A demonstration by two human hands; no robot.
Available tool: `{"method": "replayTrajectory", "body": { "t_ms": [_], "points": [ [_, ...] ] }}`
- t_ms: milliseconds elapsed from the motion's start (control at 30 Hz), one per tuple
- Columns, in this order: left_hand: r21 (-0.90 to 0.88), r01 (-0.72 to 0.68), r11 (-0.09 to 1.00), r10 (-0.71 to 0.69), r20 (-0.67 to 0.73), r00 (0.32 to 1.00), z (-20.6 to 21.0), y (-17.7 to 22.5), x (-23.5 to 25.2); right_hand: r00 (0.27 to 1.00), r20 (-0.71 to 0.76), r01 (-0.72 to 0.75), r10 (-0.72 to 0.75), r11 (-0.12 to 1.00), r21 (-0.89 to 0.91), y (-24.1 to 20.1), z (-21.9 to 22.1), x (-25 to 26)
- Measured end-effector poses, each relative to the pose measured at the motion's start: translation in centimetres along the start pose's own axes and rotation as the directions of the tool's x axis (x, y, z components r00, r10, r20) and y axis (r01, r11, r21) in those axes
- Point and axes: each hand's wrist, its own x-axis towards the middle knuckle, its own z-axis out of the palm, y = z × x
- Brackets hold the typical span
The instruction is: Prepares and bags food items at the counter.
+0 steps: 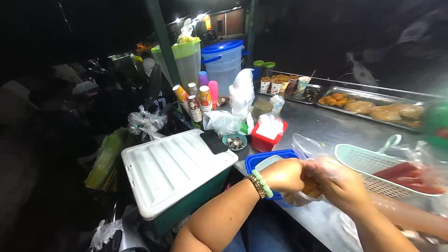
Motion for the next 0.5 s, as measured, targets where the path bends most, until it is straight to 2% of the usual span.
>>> {"method": "replayTrajectory", "body": {
  "t_ms": [133,300,433,500],
  "points": [
    [-0.127,0.003,0.992,-0.005,-0.022,1.000,0.4,0.2,0.4,0.997,0.002,-0.073,0.074,0.990,-0.117,0.4,0.0,-0.2],
    [-0.185,0.045,0.982,-0.059,-0.074,0.996,0.3,0.9,1.6,0.969,-0.026,-0.245,0.245,0.950,-0.193,0.2,-0.6,0.1],
    [-0.322,0.110,0.940,-0.157,-0.125,0.980,0.1,2.4,3.2,0.890,-0.021,-0.456,0.456,0.888,-0.057,-1.4,-1.3,1.6],
    [-0.295,0.112,0.949,-0.164,-0.156,0.974,-0.3,3.0,3.4,0.855,0.024,-0.518,0.518,0.855,0.029,-1.7,-1.7,2.2]
  ]
}}
